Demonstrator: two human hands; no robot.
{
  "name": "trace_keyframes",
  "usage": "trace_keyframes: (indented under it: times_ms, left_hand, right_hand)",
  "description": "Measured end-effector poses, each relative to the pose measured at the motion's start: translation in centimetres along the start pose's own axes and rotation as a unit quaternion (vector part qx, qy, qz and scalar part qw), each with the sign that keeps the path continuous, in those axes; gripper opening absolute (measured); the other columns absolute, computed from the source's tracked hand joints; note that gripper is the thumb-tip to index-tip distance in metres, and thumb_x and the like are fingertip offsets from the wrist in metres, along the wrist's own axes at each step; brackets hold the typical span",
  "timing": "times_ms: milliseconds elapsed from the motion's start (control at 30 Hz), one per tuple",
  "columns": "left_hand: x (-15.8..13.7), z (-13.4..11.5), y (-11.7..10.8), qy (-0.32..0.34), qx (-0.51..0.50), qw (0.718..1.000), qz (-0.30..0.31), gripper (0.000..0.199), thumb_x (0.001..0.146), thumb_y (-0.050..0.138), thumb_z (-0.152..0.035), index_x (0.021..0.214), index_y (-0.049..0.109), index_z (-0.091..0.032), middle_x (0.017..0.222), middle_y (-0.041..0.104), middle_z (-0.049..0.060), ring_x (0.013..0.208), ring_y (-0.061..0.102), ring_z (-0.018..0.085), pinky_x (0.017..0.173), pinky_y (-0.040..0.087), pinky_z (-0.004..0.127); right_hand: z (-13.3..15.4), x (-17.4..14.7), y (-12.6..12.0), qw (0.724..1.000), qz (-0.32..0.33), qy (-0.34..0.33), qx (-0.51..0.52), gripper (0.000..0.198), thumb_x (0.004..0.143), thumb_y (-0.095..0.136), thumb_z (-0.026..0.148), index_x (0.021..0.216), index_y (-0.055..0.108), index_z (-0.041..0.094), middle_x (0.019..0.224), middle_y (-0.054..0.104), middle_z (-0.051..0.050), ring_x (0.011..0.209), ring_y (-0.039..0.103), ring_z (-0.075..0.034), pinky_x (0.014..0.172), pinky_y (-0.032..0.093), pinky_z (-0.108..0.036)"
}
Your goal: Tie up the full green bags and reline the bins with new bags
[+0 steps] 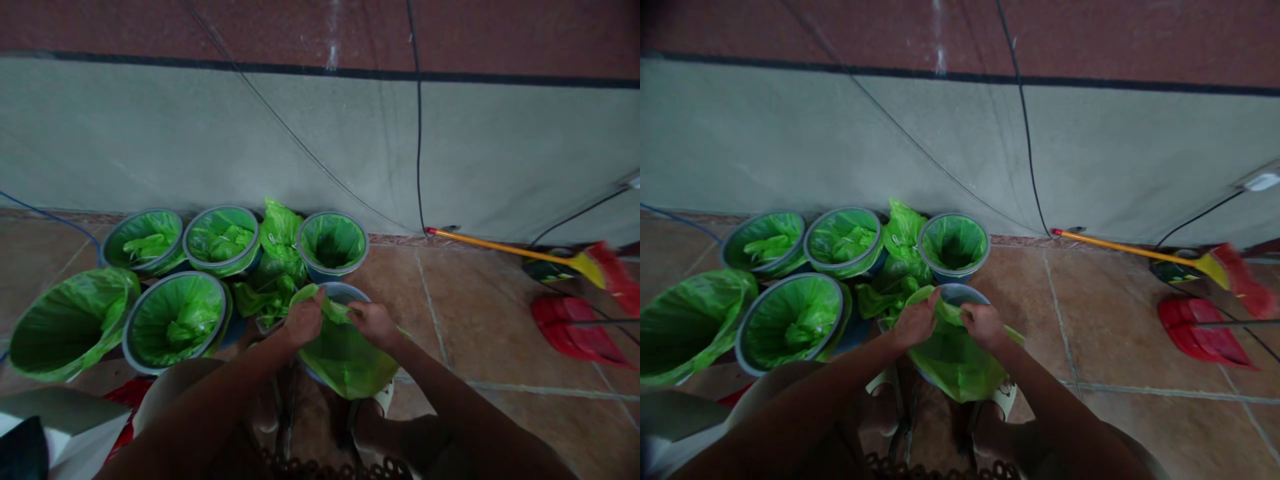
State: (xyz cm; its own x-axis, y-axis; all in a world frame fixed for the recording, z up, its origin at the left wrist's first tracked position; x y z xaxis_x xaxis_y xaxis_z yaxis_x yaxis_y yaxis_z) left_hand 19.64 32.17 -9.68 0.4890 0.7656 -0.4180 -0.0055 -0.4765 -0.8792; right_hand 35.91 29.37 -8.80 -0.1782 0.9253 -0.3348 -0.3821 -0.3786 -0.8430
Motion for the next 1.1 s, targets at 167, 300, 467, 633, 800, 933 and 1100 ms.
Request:
trace_keyframes:
  times_ms: [167,300,467,633,800,933,1100]
  left_hand:
    - [-0.2,-0.2,-1.2,-0.039,-0.014,0.999,-0.026,0.052,0.095,0.046,-0.032,0.139,0.043,-0.006,0.101,0.070,0.017,0.095,0.068,0.031,0.081,0.052,0.038]
    - [-0.5,-1.5,-3.1,0.021,-0.051,0.993,-0.102,0.046,0.093,0.048,-0.031,0.137,0.047,-0.015,0.116,0.066,0.013,0.106,0.064,0.026,0.091,0.050,0.036]
    - [-0.5,-3.0,-3.5,0.151,-0.045,0.981,-0.112,0.042,0.083,0.062,-0.025,0.124,0.059,-0.022,0.133,0.058,0.010,0.124,0.052,0.028,0.113,0.034,0.046]
    - [-0.2,-2.5,-2.5,0.114,0.000,0.990,-0.078,0.021,0.092,0.047,-0.019,0.097,0.067,-0.017,0.093,0.072,0.008,0.098,0.066,0.026,0.110,0.034,0.054]
    - [0.1,-1.6,-3.2,0.063,0.015,0.995,-0.076,0.025,0.093,0.044,-0.015,0.096,0.069,-0.015,0.088,0.072,0.010,0.089,0.069,0.024,0.086,0.052,0.038]
    - [0.2,-1.1,-3.6,0.031,0.021,0.997,-0.070,0.026,0.093,0.044,-0.014,0.098,0.069,-0.014,0.089,0.072,0.011,0.087,0.070,0.024,0.073,0.052,0.031]
    - [0.1,-1.9,-3.1,0.055,0.017,0.995,-0.080,0.028,0.093,0.043,-0.013,0.099,0.070,-0.013,0.091,0.072,0.012,0.088,0.070,0.026,0.073,0.052,0.033]
  right_hand:
    - [-1.5,0.0,-1.3,0.996,-0.024,0.082,0.013,0.029,0.092,0.045,0.024,0.103,0.072,0.021,0.091,0.075,-0.006,0.086,0.067,-0.019,0.077,0.043,-0.026]
    - [-0.3,-0.2,-0.5,0.999,-0.002,0.034,-0.005,0.028,0.091,0.047,0.023,0.103,0.072,0.020,0.092,0.075,-0.006,0.089,0.067,-0.020,0.078,0.043,-0.026]
    - [1.3,-0.5,-0.4,1.000,0.002,-0.026,-0.013,0.031,0.092,0.045,0.021,0.109,0.071,0.020,0.099,0.074,-0.007,0.092,0.066,-0.019,0.078,0.041,-0.025]
    - [1.5,-0.6,-0.9,0.999,-0.007,-0.019,-0.037,0.029,0.096,0.044,0.029,0.101,0.071,0.021,0.090,0.074,-0.006,0.086,0.067,-0.019,0.073,0.040,-0.026]
    - [-0.4,-0.2,-0.9,0.996,0.029,0.027,-0.086,0.032,0.096,0.041,0.030,0.098,0.071,0.018,0.091,0.075,-0.010,0.087,0.069,-0.023,0.074,0.043,-0.028]
    - [-3.6,0.0,-0.7,0.985,0.075,0.086,-0.129,0.028,0.093,0.045,0.023,0.099,0.072,0.015,0.100,0.074,-0.013,0.096,0.069,-0.025,0.080,0.047,-0.030]
    - [-2.2,-0.4,-1.3,0.992,0.048,0.065,-0.100,0.050,0.086,0.057,0.029,0.134,0.057,0.015,0.120,0.069,-0.015,0.111,0.064,-0.028,0.093,0.047,-0.036]
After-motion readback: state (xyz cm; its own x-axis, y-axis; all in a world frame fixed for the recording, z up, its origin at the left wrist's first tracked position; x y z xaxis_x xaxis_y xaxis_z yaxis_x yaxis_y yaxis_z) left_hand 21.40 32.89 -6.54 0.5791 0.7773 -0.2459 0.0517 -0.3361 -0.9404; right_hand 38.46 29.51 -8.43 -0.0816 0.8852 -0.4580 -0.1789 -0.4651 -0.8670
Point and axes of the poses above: each hand's wrist, its own x-axis towards the middle knuckle, its own y-axis out of the palm, z = x × y, the point moved 5 cm from there along x, towards the middle knuckle
